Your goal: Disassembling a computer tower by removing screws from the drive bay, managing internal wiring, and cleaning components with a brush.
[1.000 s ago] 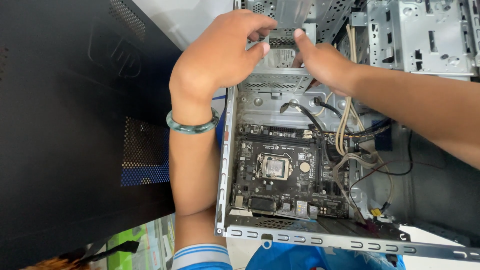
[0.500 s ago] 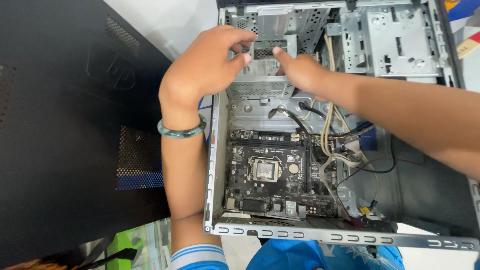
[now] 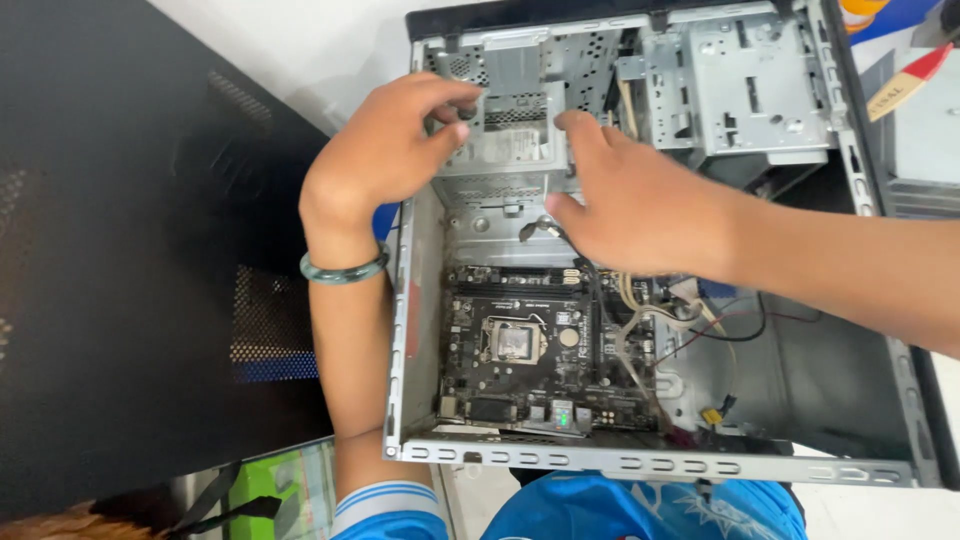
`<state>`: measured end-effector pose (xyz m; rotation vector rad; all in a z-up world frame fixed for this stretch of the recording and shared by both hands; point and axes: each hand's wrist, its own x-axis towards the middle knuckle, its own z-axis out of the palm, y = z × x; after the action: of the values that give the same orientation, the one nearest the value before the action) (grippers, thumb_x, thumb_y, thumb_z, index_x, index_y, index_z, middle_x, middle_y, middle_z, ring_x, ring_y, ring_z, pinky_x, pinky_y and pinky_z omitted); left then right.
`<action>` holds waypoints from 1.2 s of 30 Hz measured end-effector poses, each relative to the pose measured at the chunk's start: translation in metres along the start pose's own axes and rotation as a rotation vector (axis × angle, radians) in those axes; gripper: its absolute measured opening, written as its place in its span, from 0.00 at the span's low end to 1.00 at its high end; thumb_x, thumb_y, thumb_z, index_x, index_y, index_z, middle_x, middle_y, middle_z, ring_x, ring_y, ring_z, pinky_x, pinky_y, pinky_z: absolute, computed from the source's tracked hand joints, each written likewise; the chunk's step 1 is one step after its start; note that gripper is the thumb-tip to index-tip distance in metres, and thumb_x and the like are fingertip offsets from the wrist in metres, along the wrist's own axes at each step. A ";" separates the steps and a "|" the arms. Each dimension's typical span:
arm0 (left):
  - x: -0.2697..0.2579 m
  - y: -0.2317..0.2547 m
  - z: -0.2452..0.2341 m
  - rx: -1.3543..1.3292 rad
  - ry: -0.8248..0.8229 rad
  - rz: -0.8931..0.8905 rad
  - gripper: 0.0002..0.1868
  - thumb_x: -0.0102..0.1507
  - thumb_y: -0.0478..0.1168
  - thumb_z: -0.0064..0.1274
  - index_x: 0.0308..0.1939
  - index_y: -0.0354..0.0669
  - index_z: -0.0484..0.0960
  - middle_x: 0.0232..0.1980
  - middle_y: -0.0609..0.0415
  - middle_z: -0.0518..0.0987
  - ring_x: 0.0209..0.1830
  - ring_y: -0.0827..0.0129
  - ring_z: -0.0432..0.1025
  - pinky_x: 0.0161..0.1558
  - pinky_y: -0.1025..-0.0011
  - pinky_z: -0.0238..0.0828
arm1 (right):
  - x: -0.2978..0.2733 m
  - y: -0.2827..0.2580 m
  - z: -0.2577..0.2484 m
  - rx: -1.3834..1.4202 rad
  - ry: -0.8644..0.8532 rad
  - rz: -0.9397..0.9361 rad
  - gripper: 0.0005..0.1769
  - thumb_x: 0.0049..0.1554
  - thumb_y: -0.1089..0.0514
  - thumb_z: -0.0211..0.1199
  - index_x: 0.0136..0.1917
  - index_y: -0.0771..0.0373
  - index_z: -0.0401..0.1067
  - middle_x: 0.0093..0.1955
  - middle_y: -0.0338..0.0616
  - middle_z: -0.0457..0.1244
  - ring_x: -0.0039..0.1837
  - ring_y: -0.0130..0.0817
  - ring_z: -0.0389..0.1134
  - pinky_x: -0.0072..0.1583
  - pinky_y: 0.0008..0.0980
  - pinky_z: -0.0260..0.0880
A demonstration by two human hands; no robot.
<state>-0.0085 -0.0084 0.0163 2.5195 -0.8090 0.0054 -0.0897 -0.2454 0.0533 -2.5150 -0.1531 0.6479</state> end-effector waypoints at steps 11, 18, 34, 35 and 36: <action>0.002 0.063 -0.001 0.019 -0.046 -0.247 0.22 0.70 0.42 0.45 0.69 0.49 0.76 0.58 0.56 0.74 0.55 0.66 0.70 0.52 0.66 0.66 | -0.088 0.259 -0.034 0.155 0.661 -0.424 0.15 0.66 0.58 0.55 0.59 0.65 0.78 0.51 0.45 0.72 0.50 0.33 0.72 0.51 0.30 0.67; 0.031 0.139 0.008 0.328 -0.182 -0.403 0.24 0.70 0.41 0.45 0.70 0.42 0.73 0.66 0.43 0.75 0.61 0.50 0.72 0.60 0.49 0.66 | -0.088 0.330 0.046 0.219 1.033 -0.639 0.15 0.68 0.61 0.54 0.60 0.76 0.74 0.56 0.58 0.69 0.47 0.45 0.66 0.51 0.36 0.61; 0.123 0.112 0.159 0.632 -0.105 -0.788 0.35 0.63 0.44 0.57 0.67 0.35 0.57 0.64 0.38 0.68 0.49 0.50 0.72 0.40 0.59 0.73 | -0.018 0.348 0.119 0.421 0.882 -1.077 0.42 0.66 0.29 0.38 0.86 0.47 0.40 0.85 0.63 0.40 0.86 0.62 0.43 0.82 0.63 0.50; 0.122 0.101 0.168 0.595 -0.029 -0.804 0.32 0.63 0.36 0.55 0.66 0.35 0.56 0.62 0.35 0.68 0.34 0.50 0.79 0.21 0.63 0.76 | -0.013 0.352 0.126 0.419 0.945 -1.170 0.43 0.65 0.29 0.42 0.87 0.40 0.40 0.85 0.59 0.38 0.87 0.60 0.41 0.83 0.62 0.51; 0.120 0.111 0.162 0.584 -0.027 -0.815 0.32 0.63 0.36 0.55 0.66 0.35 0.56 0.62 0.35 0.68 0.34 0.50 0.79 0.21 0.63 0.76 | -0.003 0.356 0.131 0.414 0.930 -1.176 0.43 0.65 0.29 0.42 0.87 0.40 0.40 0.85 0.59 0.38 0.87 0.60 0.41 0.83 0.62 0.51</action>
<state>0.0069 -0.2259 -0.0578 3.2176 0.3180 -0.0741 -0.1632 -0.4875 -0.2296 -1.6452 -0.9083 -0.8424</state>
